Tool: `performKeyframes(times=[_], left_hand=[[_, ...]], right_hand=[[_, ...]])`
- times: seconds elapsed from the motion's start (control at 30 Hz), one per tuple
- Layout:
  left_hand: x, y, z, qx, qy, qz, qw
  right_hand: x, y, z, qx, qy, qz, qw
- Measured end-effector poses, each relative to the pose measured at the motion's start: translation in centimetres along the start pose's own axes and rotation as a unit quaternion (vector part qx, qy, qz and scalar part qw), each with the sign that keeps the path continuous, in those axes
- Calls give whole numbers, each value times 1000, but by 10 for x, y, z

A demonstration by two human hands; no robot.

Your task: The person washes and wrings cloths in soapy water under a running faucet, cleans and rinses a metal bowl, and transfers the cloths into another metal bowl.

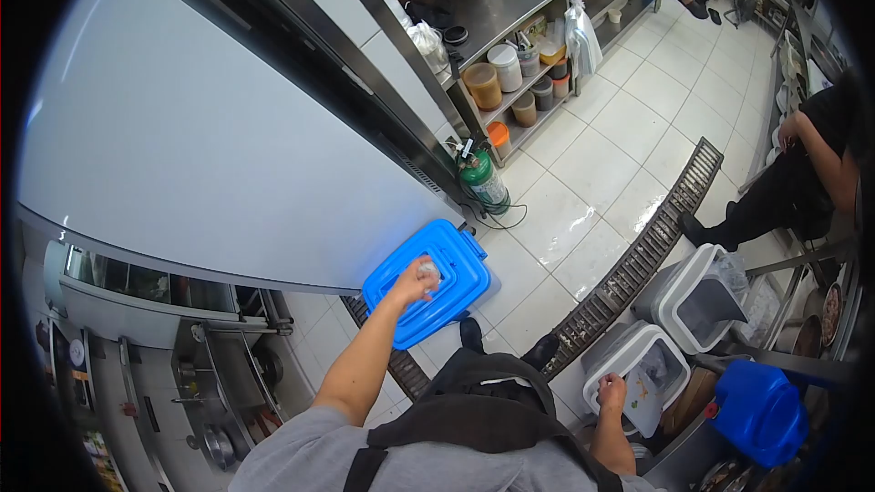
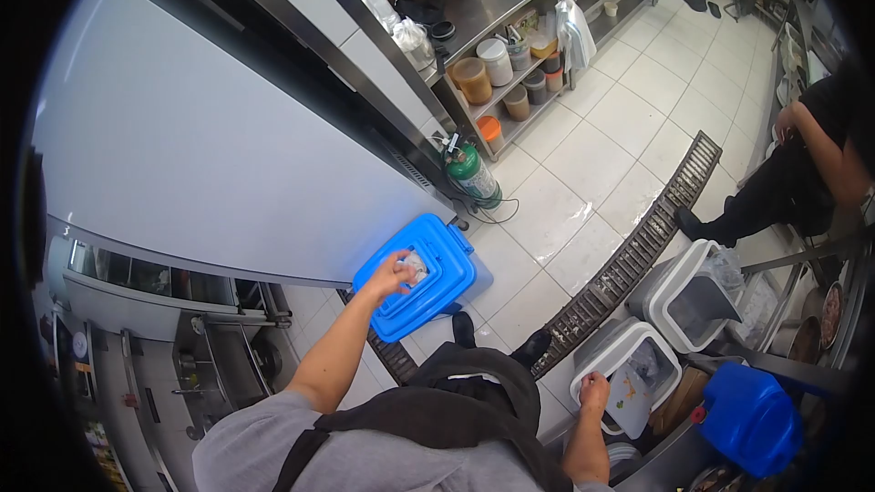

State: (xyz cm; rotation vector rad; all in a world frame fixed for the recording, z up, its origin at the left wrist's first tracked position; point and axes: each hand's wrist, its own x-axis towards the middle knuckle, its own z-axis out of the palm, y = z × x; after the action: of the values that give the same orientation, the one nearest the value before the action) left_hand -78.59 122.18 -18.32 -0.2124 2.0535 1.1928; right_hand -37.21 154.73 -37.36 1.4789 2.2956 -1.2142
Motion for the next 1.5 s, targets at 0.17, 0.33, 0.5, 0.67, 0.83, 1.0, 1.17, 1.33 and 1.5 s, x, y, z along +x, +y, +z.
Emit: performKeyframes(times=[0.17, 0.33, 0.5, 0.67, 0.83, 1.0, 1.17, 1.33, 1.5], left_hand=[[23, 61, 1, -126, 59, 72, 988], [18, 124, -5, -148, 99, 126, 976], [0, 176, -18, -158, 114, 173, 966], [-5, 218, -38, -145, 130, 208, 959], [-3, 251, -57, -123, 157, 234, 952], [15, 270, -90, -130, 135, 284, 940], [26, 297, -99, -151, 206, 242, 936], [32, 291, -80, -160, 193, 249, 936], [52, 254, -57, -175, 146, 217, 949]], right_hand=[[-2, 23, 9, -36, 30, -34, 998], [-13, 5, -5, -26, 14, -22, 999], [-10, 10, -3, 5, 1, 1, 1000], [-2, 2, -2, -2, -7, 8, 1000], [6, -3, -5, 16, -8, 8, 1000], [13, 25, 4, -7, 51, -30, 998], [-18, -4, -38, -13, 79, 5, 997], [-43, 11, -55, -39, 129, 11, 991], [-69, 17, -63, -35, 117, 66, 990]])
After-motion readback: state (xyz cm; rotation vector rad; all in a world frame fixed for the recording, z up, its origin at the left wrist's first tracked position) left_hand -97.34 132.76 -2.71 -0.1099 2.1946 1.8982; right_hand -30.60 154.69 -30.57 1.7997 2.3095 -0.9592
